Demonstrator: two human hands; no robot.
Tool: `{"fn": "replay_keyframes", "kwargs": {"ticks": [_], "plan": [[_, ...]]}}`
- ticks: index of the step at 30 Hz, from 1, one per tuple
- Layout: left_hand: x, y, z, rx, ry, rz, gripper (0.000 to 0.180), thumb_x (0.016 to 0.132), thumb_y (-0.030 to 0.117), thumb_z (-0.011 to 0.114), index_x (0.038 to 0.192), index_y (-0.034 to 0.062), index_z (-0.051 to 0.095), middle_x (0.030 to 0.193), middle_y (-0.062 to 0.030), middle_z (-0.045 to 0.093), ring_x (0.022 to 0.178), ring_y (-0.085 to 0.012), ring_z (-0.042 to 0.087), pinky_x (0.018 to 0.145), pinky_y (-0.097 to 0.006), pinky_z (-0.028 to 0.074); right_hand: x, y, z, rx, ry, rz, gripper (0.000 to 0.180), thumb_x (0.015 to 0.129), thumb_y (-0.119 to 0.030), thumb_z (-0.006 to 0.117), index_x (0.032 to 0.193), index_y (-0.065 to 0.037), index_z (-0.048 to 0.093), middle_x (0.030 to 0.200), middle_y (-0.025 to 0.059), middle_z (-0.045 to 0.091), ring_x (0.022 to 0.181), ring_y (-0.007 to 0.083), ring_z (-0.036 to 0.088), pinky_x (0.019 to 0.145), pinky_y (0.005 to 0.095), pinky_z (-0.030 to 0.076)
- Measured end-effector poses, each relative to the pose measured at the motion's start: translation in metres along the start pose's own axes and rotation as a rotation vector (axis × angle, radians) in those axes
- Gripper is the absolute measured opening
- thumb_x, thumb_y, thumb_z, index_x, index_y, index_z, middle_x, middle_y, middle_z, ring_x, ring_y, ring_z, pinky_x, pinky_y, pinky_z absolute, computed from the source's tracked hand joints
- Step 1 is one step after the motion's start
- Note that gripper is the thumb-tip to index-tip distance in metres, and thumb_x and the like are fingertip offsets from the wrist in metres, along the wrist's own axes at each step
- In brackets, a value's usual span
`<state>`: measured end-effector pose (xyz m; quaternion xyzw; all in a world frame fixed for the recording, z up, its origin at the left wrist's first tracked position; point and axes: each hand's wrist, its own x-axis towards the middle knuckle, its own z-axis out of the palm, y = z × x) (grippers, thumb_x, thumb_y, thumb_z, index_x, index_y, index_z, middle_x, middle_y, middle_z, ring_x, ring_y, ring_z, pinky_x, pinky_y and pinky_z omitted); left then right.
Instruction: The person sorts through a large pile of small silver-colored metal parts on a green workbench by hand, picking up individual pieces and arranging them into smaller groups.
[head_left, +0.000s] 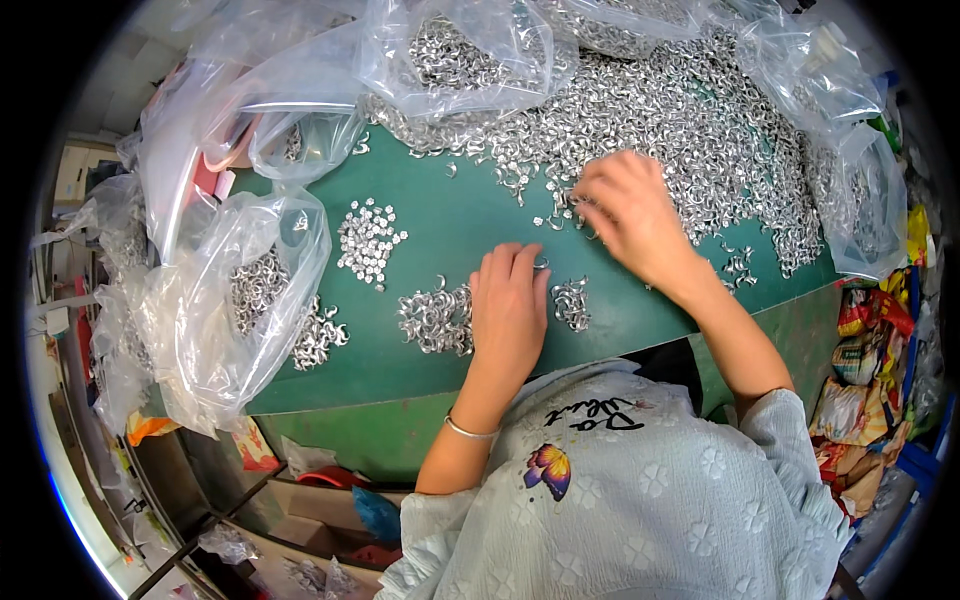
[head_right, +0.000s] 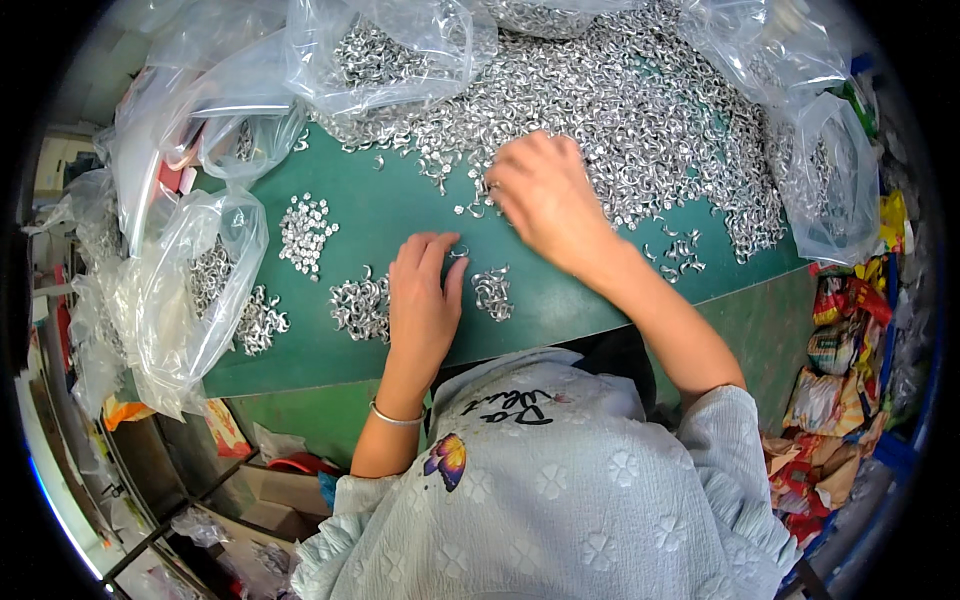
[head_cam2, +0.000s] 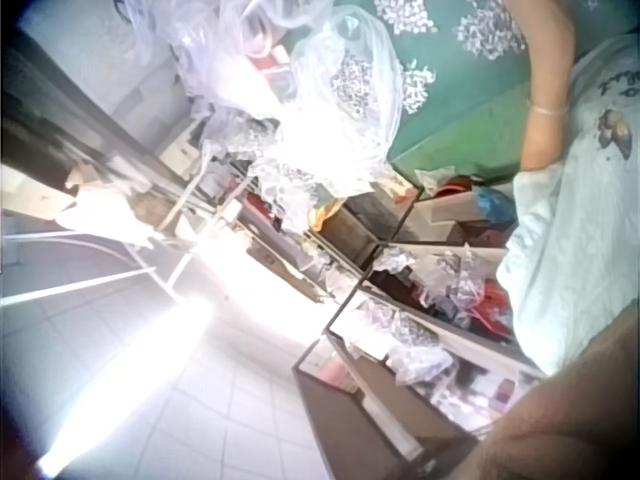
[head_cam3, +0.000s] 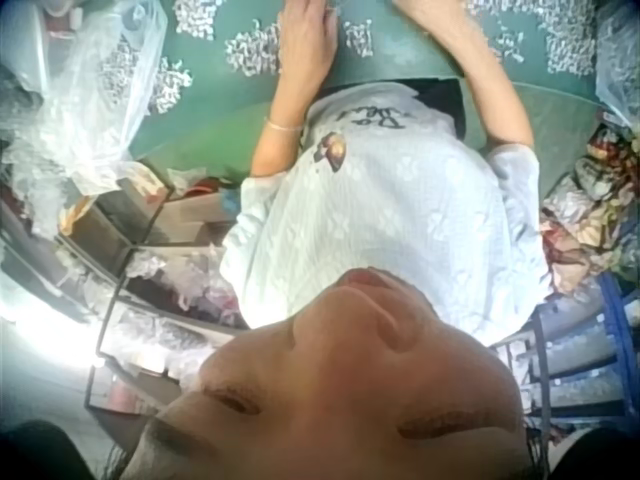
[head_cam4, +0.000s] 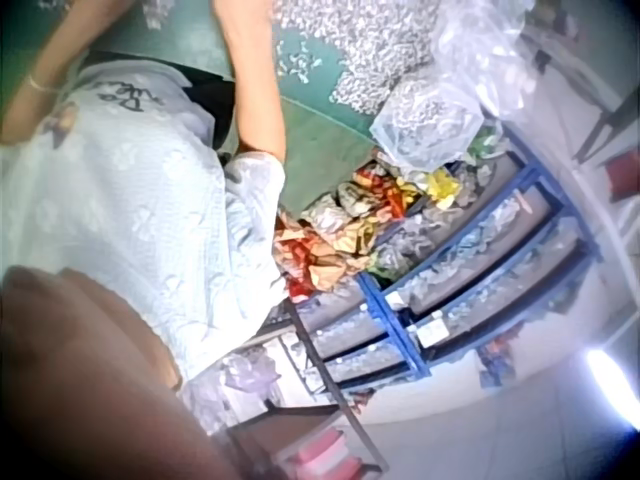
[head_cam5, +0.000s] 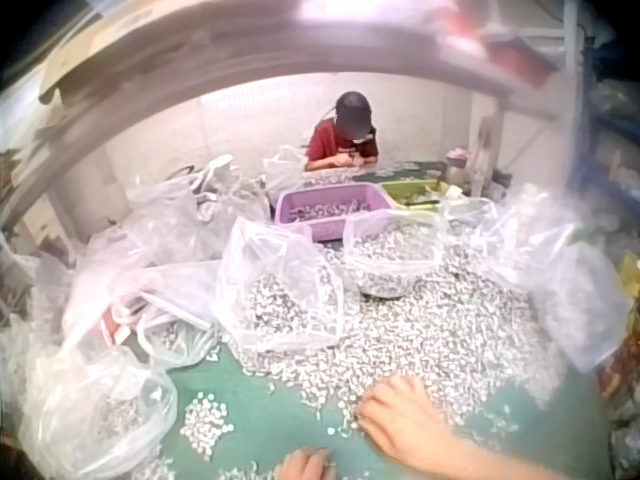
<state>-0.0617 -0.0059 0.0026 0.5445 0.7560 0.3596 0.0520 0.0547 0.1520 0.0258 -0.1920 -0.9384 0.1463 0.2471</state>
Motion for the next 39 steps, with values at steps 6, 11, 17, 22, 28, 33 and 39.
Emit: {"fn": "replay_keyframes", "kwargs": {"ticks": [6,11,17,22,28,33,39], "plan": [[-0.002,-0.004,0.000,0.043,-0.046,-0.016,0.017,0.081,0.003,0.069,0.096,0.0034,0.061,0.096,-0.0099,0.059,0.089,-0.0296,0.056,0.075,-0.040,0.042,-0.004,-0.009,0.024,-0.095,-0.097,-0.152,0.011,0.079,-0.009,0.064,0.088,-0.003,0.066,0.109,0.0084,0.058,0.110,0.0248,0.051,0.098,0.0429,0.037],[-0.006,-0.004,-0.002,-0.009,-0.050,0.006,0.012,0.082,0.002,0.068,0.091,0.0044,0.061,0.093,-0.0090,0.060,0.085,-0.0289,0.057,0.073,-0.040,0.041,-0.019,-0.013,0.000,0.164,-0.282,-0.155,0.005,0.079,-0.006,0.066,0.083,-0.003,0.066,0.102,0.0066,0.059,0.103,0.0238,0.053,0.093,0.0387,0.038],[-0.003,0.000,0.001,0.016,-0.029,0.021,0.012,0.084,0.005,0.066,0.094,0.0039,0.061,0.095,-0.0089,0.058,0.089,-0.0272,0.056,0.076,-0.039,0.040,0.011,-0.004,0.016,0.154,-0.043,-0.058,0.014,0.078,-0.006,0.068,0.092,-0.005,0.067,0.098,0.0056,0.059,0.098,0.0238,0.054,0.087,0.0363,0.039],[0.000,-0.001,0.012,0.020,-0.004,0.017,0.012,0.083,0.005,0.066,0.095,0.0037,0.061,0.095,-0.0090,0.058,0.089,-0.0274,0.056,0.076,-0.039,0.040,0.035,0.005,0.045,-0.041,-0.072,-0.239,0.011,0.080,-0.006,0.066,0.091,-0.006,0.067,0.098,0.0059,0.059,0.098,0.0236,0.053,0.086,0.0360,0.039],[0.000,0.001,0.008,-0.009,-0.032,-0.019,0.019,0.084,0.003,0.063,0.103,0.0033,0.061,0.099,-0.0103,0.058,0.091,-0.0277,0.055,0.076,-0.040,0.040,0.020,0.010,0.019,0.045,-0.088,-0.119,0.009,0.081,-0.006,0.065,0.090,-0.005,0.067,0.095,0.0050,0.059,0.096,0.0233,0.053,0.085,0.0357,0.039],[0.005,0.007,0.008,0.042,-0.071,-0.026,0.021,0.084,0.001,0.064,0.104,0.0037,0.061,0.100,-0.0122,0.057,0.090,-0.0292,0.056,0.076,-0.040,0.043,0.010,0.006,0.007,0.062,-0.083,-0.054,0.009,0.081,-0.006,0.066,0.090,-0.005,0.067,0.093,0.0050,0.059,0.094,0.0240,0.054,0.083,0.0360,0.040],[-0.002,-0.004,0.009,-0.022,-0.091,0.014,0.026,0.085,0.001,0.061,0.111,0.0013,0.059,0.102,-0.0131,0.055,0.094,-0.0308,0.055,0.077,-0.041,0.042,-0.007,-0.013,0.004,0.034,-0.175,-0.106,0.012,0.079,-0.007,0.068,0.091,-0.006,0.068,0.094,0.0042,0.059,0.094,0.0228,0.054,0.081,0.0355,0.040]]}}
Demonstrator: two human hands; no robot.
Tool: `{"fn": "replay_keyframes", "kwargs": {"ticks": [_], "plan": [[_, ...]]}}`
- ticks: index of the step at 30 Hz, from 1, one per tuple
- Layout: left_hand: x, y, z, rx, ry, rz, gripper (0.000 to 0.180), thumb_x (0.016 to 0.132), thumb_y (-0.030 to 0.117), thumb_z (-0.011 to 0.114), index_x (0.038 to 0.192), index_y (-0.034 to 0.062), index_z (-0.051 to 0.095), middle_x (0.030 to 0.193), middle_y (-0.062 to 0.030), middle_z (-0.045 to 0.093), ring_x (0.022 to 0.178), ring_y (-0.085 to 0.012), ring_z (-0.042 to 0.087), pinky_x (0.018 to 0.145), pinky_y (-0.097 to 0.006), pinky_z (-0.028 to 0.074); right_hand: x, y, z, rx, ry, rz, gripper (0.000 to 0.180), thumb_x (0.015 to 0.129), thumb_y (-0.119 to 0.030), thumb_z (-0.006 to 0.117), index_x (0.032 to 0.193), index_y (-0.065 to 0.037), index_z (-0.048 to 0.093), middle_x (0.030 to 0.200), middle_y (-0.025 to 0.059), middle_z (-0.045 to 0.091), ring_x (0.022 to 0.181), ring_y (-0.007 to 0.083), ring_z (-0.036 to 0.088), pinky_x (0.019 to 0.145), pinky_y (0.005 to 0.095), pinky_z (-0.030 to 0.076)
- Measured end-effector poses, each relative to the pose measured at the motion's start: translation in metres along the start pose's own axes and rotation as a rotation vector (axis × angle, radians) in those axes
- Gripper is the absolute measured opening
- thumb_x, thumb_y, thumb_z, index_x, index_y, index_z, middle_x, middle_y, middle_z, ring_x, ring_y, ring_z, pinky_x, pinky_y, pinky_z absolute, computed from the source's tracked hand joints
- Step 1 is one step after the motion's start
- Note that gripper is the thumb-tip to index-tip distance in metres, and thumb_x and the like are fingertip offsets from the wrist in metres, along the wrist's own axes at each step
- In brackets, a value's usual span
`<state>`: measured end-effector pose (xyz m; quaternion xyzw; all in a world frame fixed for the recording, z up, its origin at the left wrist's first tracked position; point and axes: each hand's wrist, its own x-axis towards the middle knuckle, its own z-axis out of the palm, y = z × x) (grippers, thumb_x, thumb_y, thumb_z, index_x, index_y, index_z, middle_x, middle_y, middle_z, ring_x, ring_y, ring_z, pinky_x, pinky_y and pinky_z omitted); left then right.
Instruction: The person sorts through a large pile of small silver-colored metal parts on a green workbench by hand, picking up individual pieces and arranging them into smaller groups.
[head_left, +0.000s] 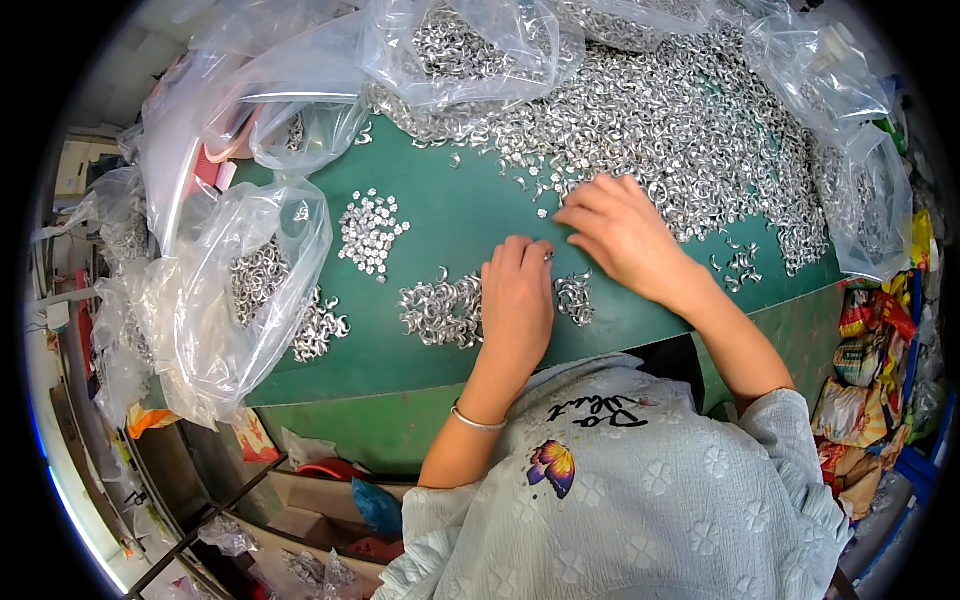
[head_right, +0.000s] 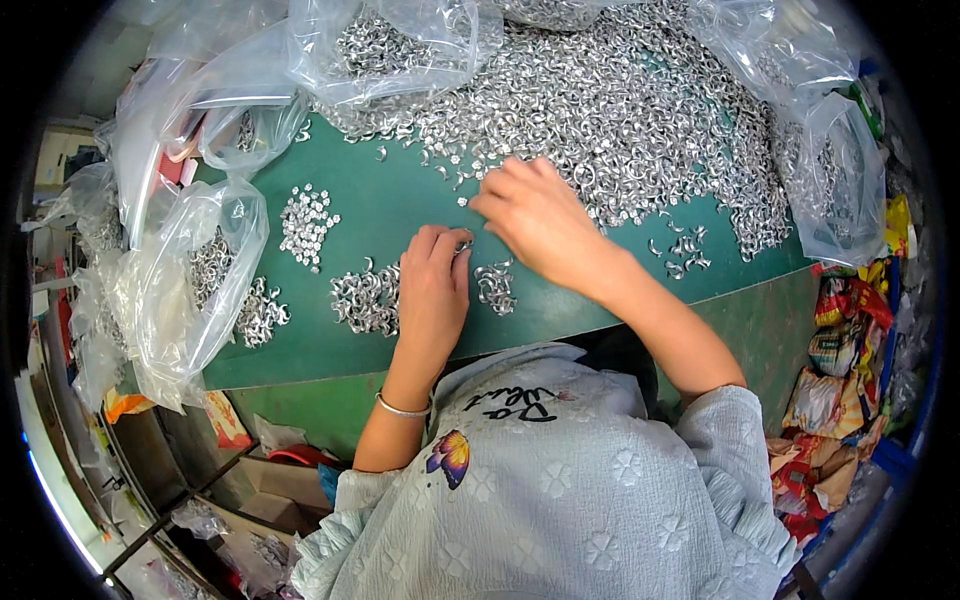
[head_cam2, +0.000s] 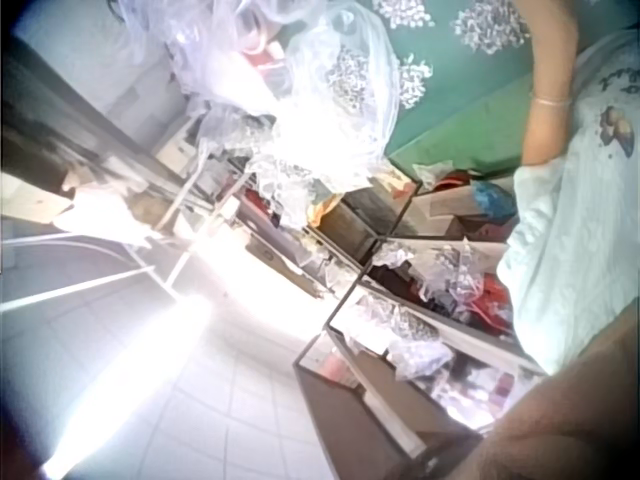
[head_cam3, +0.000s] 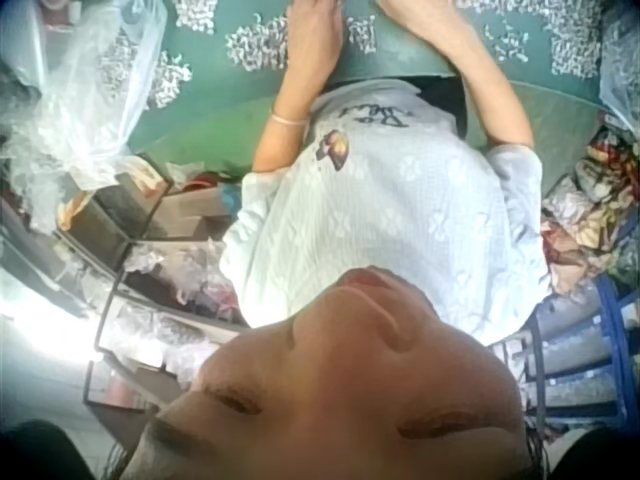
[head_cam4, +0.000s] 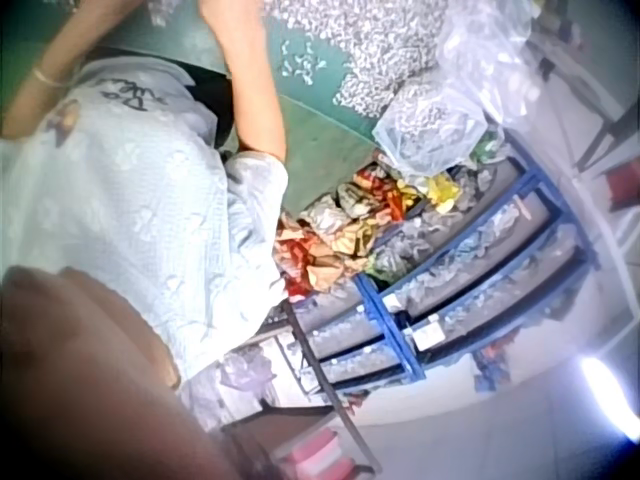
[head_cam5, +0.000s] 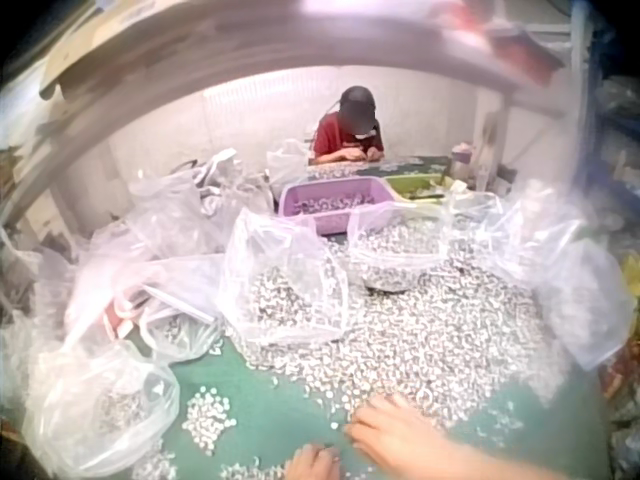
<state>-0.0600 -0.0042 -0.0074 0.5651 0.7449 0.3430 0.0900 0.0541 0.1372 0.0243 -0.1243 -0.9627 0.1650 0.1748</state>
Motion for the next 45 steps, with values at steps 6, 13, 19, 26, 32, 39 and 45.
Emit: {"fn": "replay_keyframes", "kwargs": {"ticks": [6,13,19,26,32,39,45], "plan": [[0.003,0.006,-0.004,-0.027,0.041,-0.025,0.026,0.083,-0.005,0.062,0.109,-0.0004,0.059,0.109,-0.0162,0.056,0.097,-0.0350,0.058,0.084,-0.042,0.048,-0.013,0.015,-0.010,0.040,0.129,0.074,0.016,0.078,-0.009,0.070,0.093,-0.007,0.068,0.093,0.0037,0.058,0.091,0.0231,0.053,0.078,0.0365,0.039],[0.006,0.000,-0.002,-0.104,-0.017,-0.018,0.036,0.083,-0.007,0.062,0.118,-0.0013,0.058,0.115,-0.0166,0.055,0.092,-0.0317,0.060,0.081,-0.040,0.049,-0.006,0.003,0.008,-0.167,0.104,0.070,0.011,0.076,-0.012,0.071,0.085,-0.007,0.066,0.090,0.0047,0.057,0.093,0.0230,0.052,0.080,0.0361,0.039],[0.001,0.003,-0.017,-0.113,0.065,-0.119,0.037,0.082,-0.005,0.066,0.117,-0.0014,0.058,0.113,-0.0163,0.057,0.089,-0.0298,0.060,0.078,-0.037,0.049,-0.010,0.004,0.004,-0.035,0.067,0.078,0.010,0.076,-0.010,0.069,0.083,-0.006,0.064,0.086,0.0046,0.055,0.090,0.0228,0.052,0.080,0.0363,0.038],[0.005,0.001,-0.008,0.027,0.051,-0.056,0.033,0.080,0.003,0.071,0.112,0.0019,0.061,0.107,-0.0123,0.059,0.093,-0.0306,0.058,0.083,-0.038,0.043,-0.006,-0.002,0.013,-0.086,0.046,0.004,0.005,0.078,-0.007,0.063,0.083,-0.005,0.063,0.083,0.0054,0.055,0.088,0.0222,0.052,0.078,0.0352,0.038],[0.000,-0.003,-0.013,-0.024,0.033,-0.107,0.030,0.080,0.002,0.070,0.108,0.0008,0.061,0.103,-0.0132,0.058,0.095,-0.0313,0.057,0.082,-0.039,0.043,-0.009,-0.002,0.010,0.121,0.038,0.047,0.011,0.078,-0.006,0.069,0.089,-0.005,0.065,0.085,0.0057,0.057,0.090,0.0230,0.054,0.080,0.0360,0.038],[0.009,-0.003,-0.002,-0.028,0.071,0.013,0.025,0.080,-0.002,0.067,0.104,-0.0014,0.062,0.100,-0.0152,0.057,0.091,-0.0328,0.058,0.080,-0.041,0.047,-0.004,-0.007,0.013,0.079,-0.048,0.052,0.015,0.077,-0.005,0.071,0.091,-0.004,0.066,0.088,0.0053,0.057,0.090,0.0228,0.054,0.081,0.0358,0.038],[0.001,0.000,-0.017,-0.115,0.152,-0.057,0.023,0.081,-0.006,0.065,0.103,-0.0003,0.063,0.101,-0.0155,0.057,0.092,-0.0330,0.059,0.077,-0.040,0.049,0.003,-0.009,0.014,0.108,-0.039,0.030,0.008,0.079,-0.005,0.068,0.086,-0.004,0.066,0.086,0.0067,0.055,0.087,0.0231,0.053,0.080,0.0361,0.038]]}}
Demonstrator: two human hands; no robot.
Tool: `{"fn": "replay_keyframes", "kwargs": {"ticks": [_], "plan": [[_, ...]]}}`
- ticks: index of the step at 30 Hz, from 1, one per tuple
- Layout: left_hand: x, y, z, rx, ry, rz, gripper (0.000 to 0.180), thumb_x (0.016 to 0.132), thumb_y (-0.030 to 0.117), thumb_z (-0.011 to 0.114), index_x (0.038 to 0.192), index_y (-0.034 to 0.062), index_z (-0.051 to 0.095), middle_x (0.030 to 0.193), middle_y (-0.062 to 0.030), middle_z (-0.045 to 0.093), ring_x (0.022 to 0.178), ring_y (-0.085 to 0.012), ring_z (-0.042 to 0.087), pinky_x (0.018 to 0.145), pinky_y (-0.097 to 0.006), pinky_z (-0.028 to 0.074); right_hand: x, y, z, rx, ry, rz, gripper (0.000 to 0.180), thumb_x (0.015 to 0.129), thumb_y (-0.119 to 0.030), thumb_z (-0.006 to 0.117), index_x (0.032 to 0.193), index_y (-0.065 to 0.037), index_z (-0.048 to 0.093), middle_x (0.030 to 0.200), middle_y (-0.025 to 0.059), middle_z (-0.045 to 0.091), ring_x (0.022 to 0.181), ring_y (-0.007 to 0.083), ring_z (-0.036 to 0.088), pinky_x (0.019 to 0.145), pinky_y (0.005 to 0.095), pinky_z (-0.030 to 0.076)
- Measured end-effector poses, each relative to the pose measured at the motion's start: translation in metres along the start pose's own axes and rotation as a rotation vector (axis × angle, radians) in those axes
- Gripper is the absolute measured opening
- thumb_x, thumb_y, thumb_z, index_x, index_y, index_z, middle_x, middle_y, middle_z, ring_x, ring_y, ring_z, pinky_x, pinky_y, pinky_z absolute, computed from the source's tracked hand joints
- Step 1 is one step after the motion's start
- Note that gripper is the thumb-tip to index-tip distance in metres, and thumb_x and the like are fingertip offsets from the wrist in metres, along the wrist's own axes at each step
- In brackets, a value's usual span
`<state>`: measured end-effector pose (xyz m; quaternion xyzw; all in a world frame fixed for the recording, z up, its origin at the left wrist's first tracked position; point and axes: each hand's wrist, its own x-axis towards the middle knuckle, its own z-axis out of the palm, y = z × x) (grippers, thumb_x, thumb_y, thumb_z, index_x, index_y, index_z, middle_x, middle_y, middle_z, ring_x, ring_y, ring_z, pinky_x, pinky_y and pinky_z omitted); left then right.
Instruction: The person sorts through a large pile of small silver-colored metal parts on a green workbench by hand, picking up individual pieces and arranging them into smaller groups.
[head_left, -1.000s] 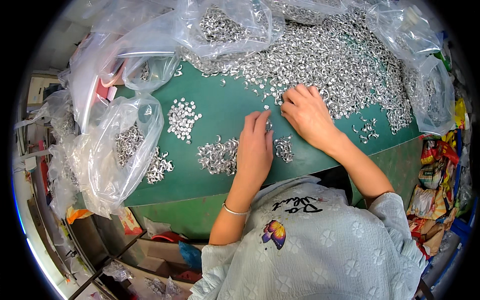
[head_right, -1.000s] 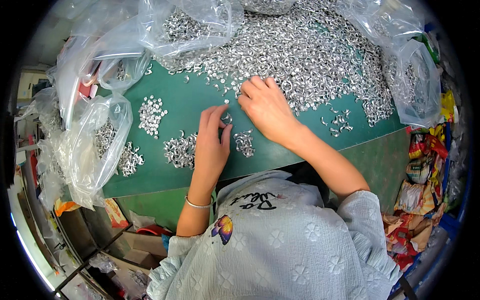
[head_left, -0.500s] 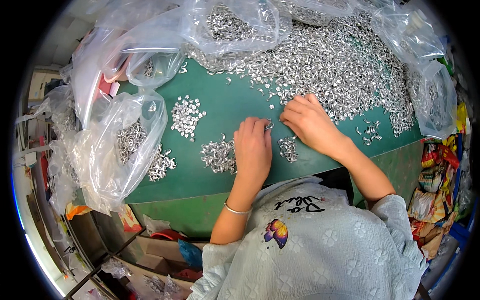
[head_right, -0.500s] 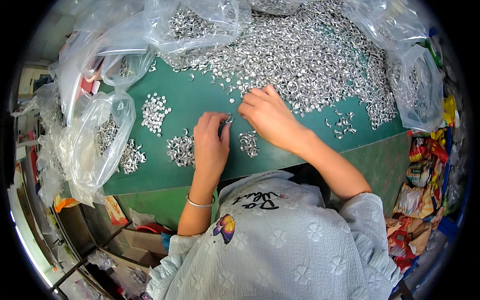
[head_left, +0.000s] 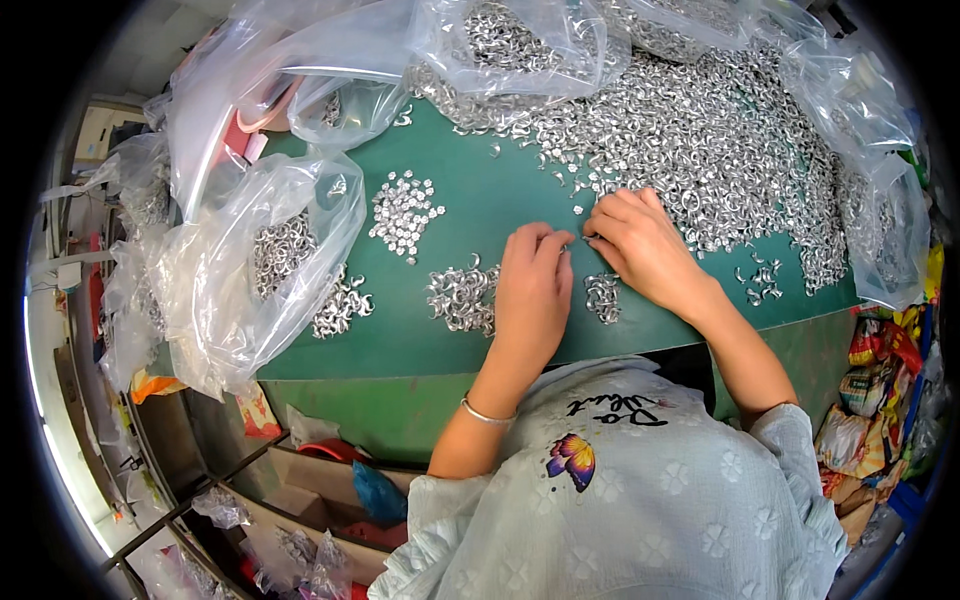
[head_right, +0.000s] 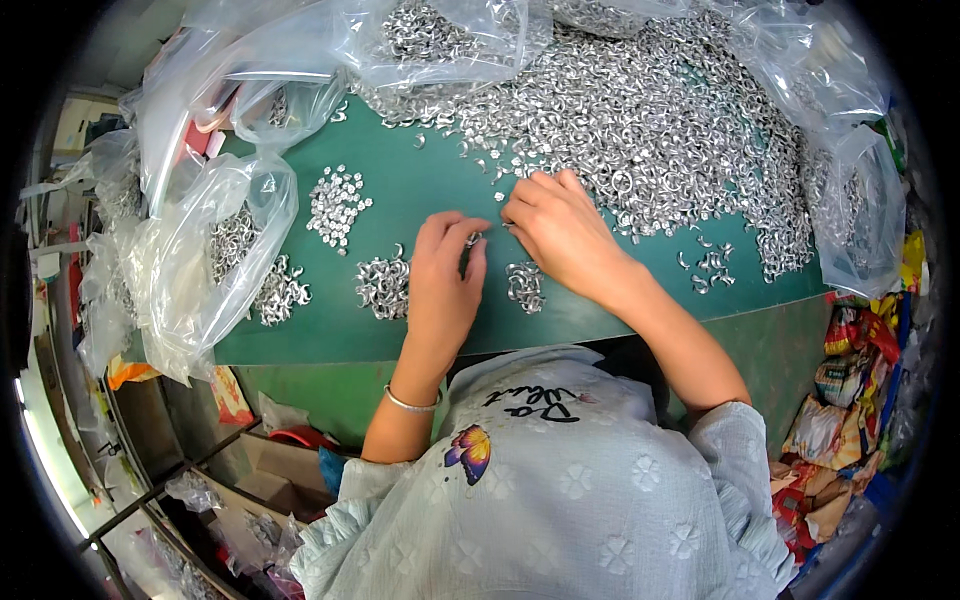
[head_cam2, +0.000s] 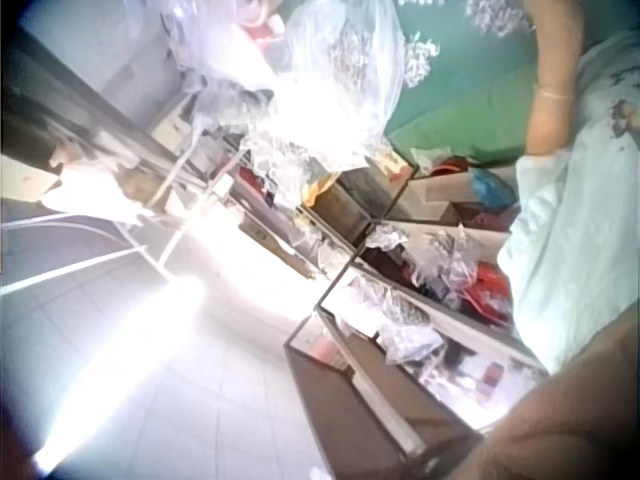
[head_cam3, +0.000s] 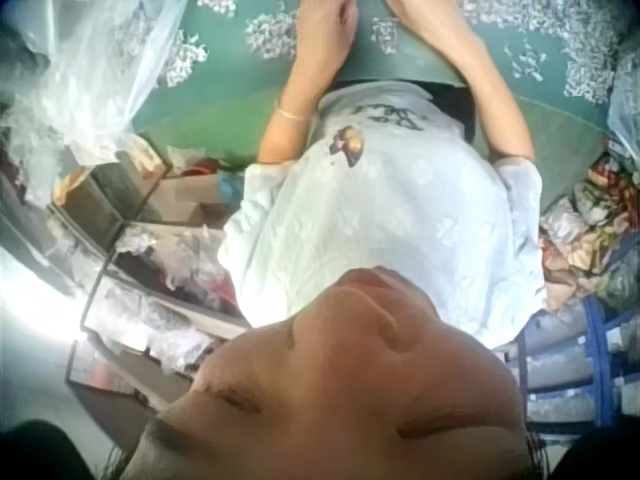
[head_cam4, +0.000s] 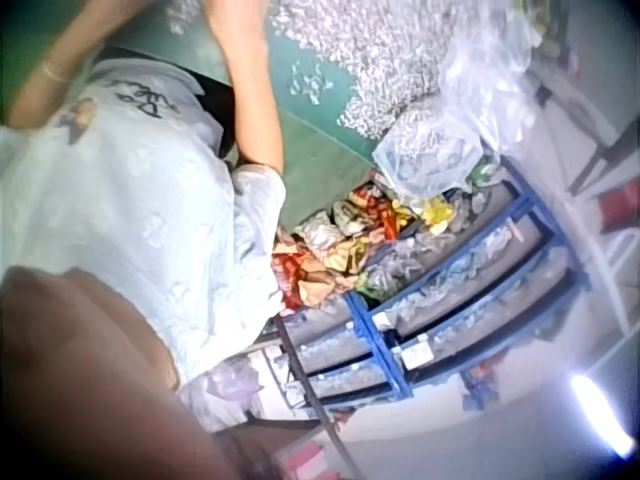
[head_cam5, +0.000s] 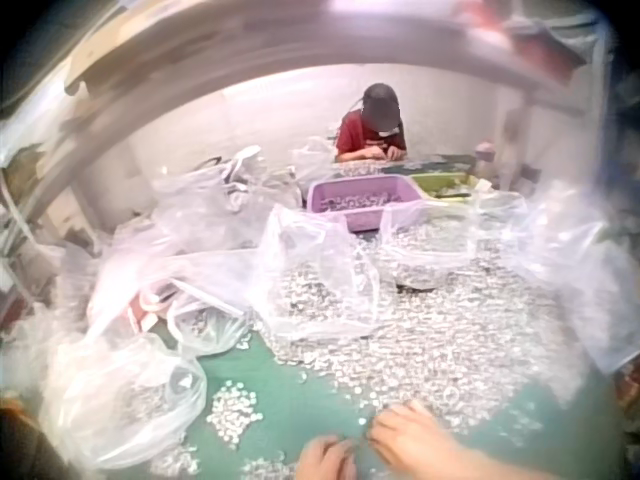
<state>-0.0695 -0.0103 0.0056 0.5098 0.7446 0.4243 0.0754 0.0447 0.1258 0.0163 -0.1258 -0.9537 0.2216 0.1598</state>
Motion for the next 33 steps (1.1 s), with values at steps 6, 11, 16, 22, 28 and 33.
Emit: {"fn": "replay_keyframes", "kwargs": {"ticks": [6,11,16,22,28,33], "plan": [[-0.017,-0.005,-0.038,0.098,0.061,-0.078,0.022,0.081,-0.005,0.063,0.102,0.0007,0.062,0.102,-0.0133,0.057,0.092,-0.0316,0.056,0.079,-0.039,0.046,0.021,-0.007,0.019,-0.026,-0.003,-0.108,0.001,0.082,-0.006,0.063,0.081,-0.005,0.064,0.082,0.0066,0.053,0.087,0.0232,0.052,0.079,0.0357,0.037],[-0.025,-0.011,-0.039,0.304,-0.018,-0.074,0.022,0.084,0.009,0.068,0.105,0.0060,0.063,0.110,-0.0093,0.055,0.110,-0.0298,0.051,0.094,-0.052,0.035,0.025,-0.009,0.022,0.009,-0.019,-0.091,0.003,0.080,-0.006,0.066,0.082,-0.005,0.065,0.083,0.0062,0.054,0.088,0.0229,0.053,0.080,0.0358,0.037],[-0.026,-0.006,-0.025,0.409,-0.087,0.037,0.029,0.083,0.015,0.072,0.110,0.0100,0.062,0.118,-0.0069,0.052,0.121,-0.0290,0.047,0.105,-0.063,0.024,0.017,-0.004,0.013,0.086,-0.025,-0.037,0.009,0.079,-0.006,0.070,0.087,-0.005,0.065,0.087,0.0059,0.058,0.090,0.0235,0.055,0.081,0.0359,0.038],[-0.037,-0.026,-0.032,0.360,-0.052,0.018,0.020,0.084,0.002,0.065,0.103,0.0078,0.062,0.111,-0.0063,0.056,0.115,-0.0276,0.054,0.108,-0.069,0.017,0.015,-0.003,0.009,0.053,-0.044,-0.007,0.012,0.078,-0.007,0.070,0.088,-0.005,0.064,0.089,0.0065,0.058,0.092,0.0251,0.056,0.080,0.0369,0.039],[-0.042,-0.030,-0.035,0.320,-0.011,-0.001,0.023,0.085,0.003,0.066,0.108,0.0060,0.062,0.112,-0.0081,0.056,0.115,-0.0294,0.054,0.110,-0.066,0.019,0.027,-0.022,0.034,0.150,-0.033,-0.124,0.015,0.078,-0.010,0.070,0.090,-0.005,0.064,0.090,0.0076,0.058,0.094,0.0255,0.055,0.081,0.0368,0.041],[-0.034,-0.014,-0.035,0.268,0.017,0.006,0.031,0.084,0.003,0.067,0.114,0.0066,0.063,0.114,-0.0083,0.058,0.109,-0.0273,0.056,0.110,-0.056,0.025,0.049,0.010,0.012,-0.130,0.164,0.050,0.015,0.078,-0.011,0.071,0.091,-0.004,0.066,0.094,0.0073,0.059,0.094,0.0263,0.054,0.082,0.0379,0.042]]}}
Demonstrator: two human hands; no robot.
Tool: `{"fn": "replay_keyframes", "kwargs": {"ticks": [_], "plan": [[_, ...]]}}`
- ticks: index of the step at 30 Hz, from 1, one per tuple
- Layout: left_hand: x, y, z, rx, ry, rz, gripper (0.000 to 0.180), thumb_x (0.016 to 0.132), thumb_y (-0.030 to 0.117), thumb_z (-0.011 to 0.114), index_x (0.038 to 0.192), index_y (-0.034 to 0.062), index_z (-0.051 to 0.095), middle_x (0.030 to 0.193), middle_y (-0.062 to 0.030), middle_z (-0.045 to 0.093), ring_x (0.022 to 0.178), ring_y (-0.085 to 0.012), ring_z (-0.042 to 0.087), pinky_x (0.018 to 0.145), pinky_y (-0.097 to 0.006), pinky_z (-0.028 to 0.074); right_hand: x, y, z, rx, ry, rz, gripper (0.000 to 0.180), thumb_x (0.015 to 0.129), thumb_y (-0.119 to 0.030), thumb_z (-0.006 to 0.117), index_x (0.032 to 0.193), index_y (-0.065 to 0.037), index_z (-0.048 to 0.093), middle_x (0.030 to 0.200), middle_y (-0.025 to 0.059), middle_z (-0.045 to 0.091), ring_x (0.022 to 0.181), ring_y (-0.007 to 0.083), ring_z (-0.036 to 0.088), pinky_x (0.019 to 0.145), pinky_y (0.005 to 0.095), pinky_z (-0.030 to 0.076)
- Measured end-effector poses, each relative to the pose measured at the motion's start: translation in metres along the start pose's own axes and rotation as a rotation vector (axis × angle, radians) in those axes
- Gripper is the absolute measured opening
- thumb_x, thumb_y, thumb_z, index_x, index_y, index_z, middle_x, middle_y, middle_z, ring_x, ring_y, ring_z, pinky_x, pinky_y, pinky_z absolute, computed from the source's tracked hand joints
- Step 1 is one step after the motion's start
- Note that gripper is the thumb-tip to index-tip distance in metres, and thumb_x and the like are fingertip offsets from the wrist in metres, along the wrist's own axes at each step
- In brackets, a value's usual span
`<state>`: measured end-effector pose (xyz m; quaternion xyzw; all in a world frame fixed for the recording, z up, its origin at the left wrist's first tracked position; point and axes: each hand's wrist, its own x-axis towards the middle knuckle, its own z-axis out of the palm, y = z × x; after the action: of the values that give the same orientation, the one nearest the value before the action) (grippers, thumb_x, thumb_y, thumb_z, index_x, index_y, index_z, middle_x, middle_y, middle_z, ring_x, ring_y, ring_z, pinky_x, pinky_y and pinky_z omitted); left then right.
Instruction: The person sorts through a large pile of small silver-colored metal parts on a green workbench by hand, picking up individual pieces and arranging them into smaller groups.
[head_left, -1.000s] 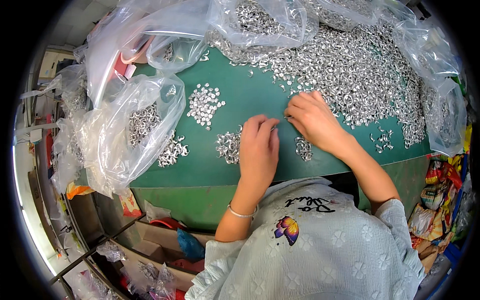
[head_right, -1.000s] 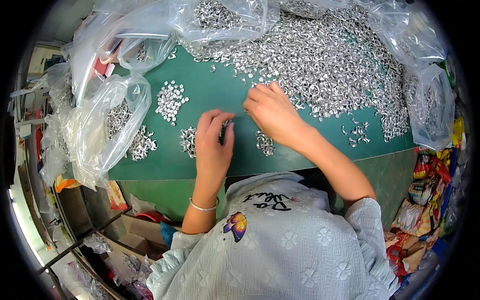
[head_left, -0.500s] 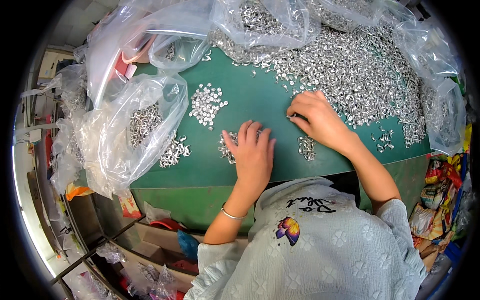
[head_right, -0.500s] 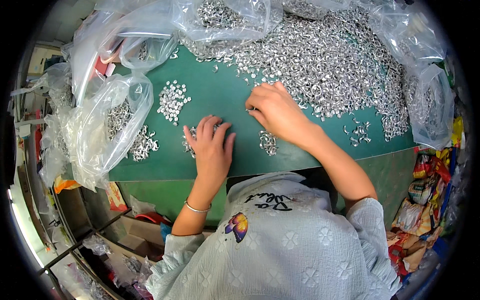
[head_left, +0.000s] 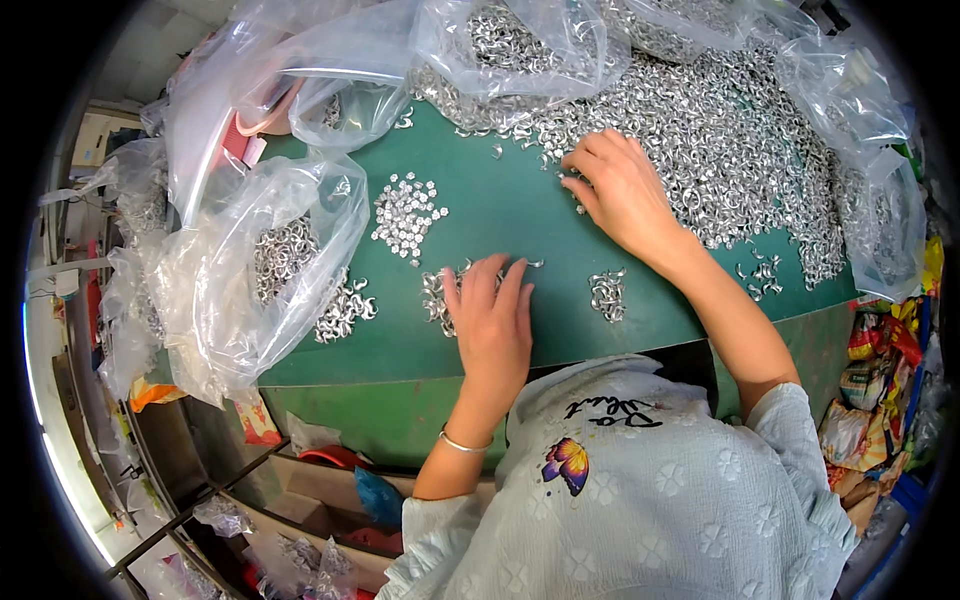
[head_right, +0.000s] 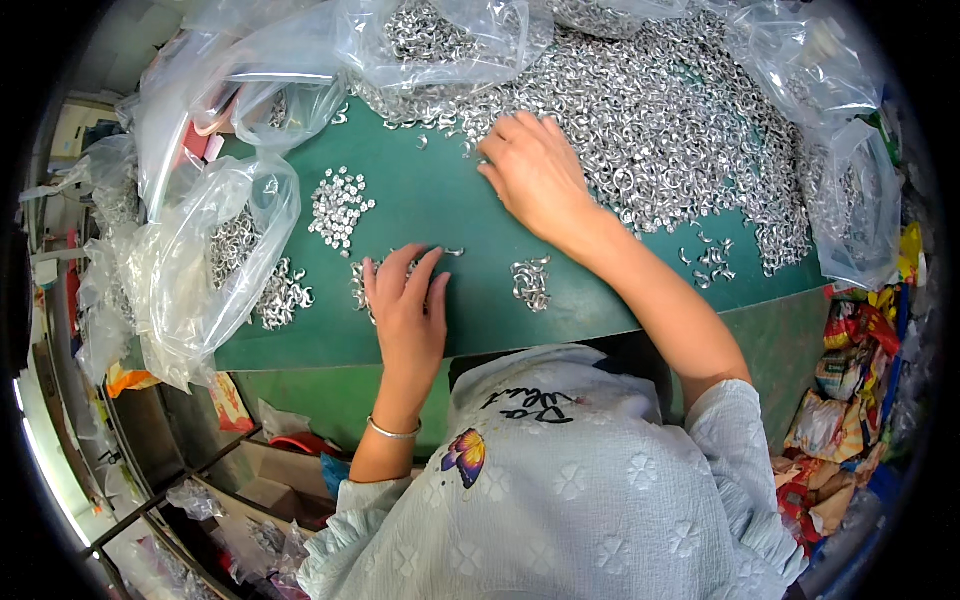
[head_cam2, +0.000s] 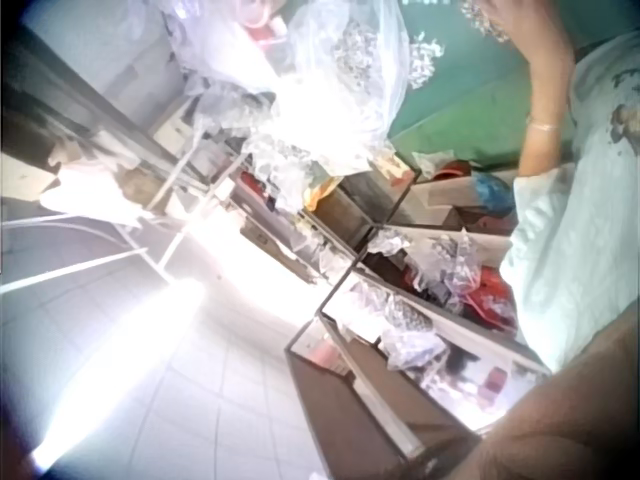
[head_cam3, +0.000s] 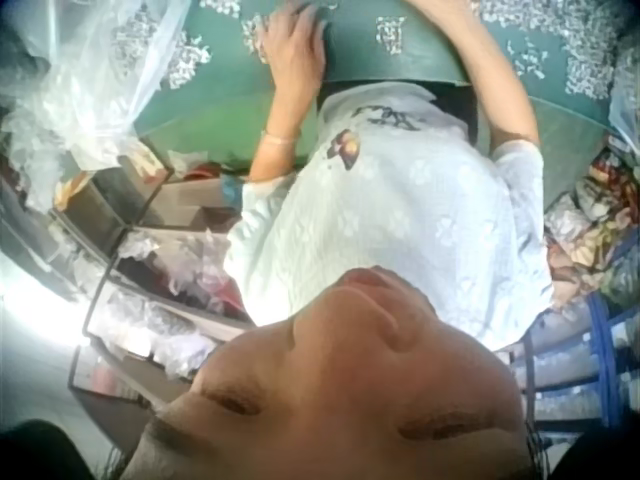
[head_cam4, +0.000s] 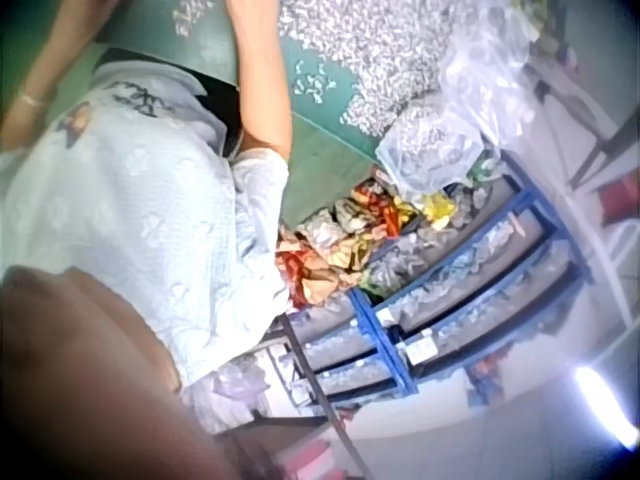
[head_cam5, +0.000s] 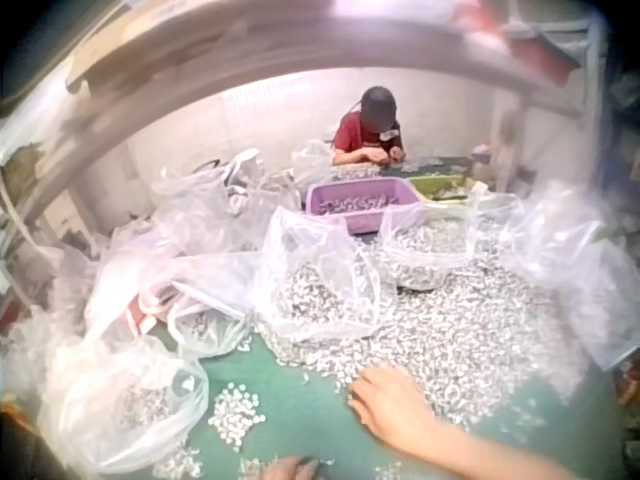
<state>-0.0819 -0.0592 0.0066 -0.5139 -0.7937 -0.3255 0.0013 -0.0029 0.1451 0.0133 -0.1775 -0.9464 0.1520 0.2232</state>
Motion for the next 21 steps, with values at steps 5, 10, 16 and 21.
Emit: {"fn": "replay_keyframes", "kwargs": {"ticks": [5,10,16,21], "plan": [[0.015,0.010,0.021,0.067,-0.059,0.022,0.023,0.083,0.003,0.066,0.106,0.0031,0.063,0.105,-0.0090,0.059,0.097,-0.0263,0.056,0.089,-0.043,0.035,-0.003,0.000,0.008,-0.073,-0.071,-0.139,0.009,0.079,-0.013,0.070,0.082,-0.005,0.067,0.090,0.0053,0.058,0.095,0.0233,0.054,0.082,0.0374,0.041],[0.016,0.009,0.021,0.020,-0.068,0.048,0.016,0.085,0.003,0.065,0.100,0.0051,0.064,0.101,-0.0074,0.060,0.094,-0.0248,0.057,0.088,-0.041,0.035,-0.025,-0.001,-0.019,0.098,-0.207,-0.169,0.006,0.080,-0.012,0.069,0.082,-0.007,0.067,0.088,0.0046,0.055,0.092,0.0225,0.052,0.080,0.0358,0.040],[0.019,0.005,0.026,0.016,-0.031,0.043,0.020,0.085,0.002,0.064,0.104,0.0054,0.063,0.100,-0.0076,0.061,0.093,-0.0252,0.057,0.087,-0.039,0.036,-0.050,0.003,-0.041,0.301,-0.369,-0.103,0.010,0.080,-0.007,0.068,0.089,-0.005,0.068,0.094,0.0053,0.059,0.096,0.0243,0.055,0.086,0.0371,0.042],[0.024,0.017,0.022,-0.042,0.010,0.016,0.024,0.082,0.003,0.068,0.106,0.0060,0.063,0.102,-0.0083,0.060,0.097,-0.0251,0.056,0.087,-0.039,0.037,-0.040,0.008,-0.033,0.214,-0.149,0.018,0.015,0.080,-0.008,0.069,0.095,-0.005,0.067,0.099,0.0062,0.060,0.098,0.0253,0.054,0.086,0.0377,0.042]]}}
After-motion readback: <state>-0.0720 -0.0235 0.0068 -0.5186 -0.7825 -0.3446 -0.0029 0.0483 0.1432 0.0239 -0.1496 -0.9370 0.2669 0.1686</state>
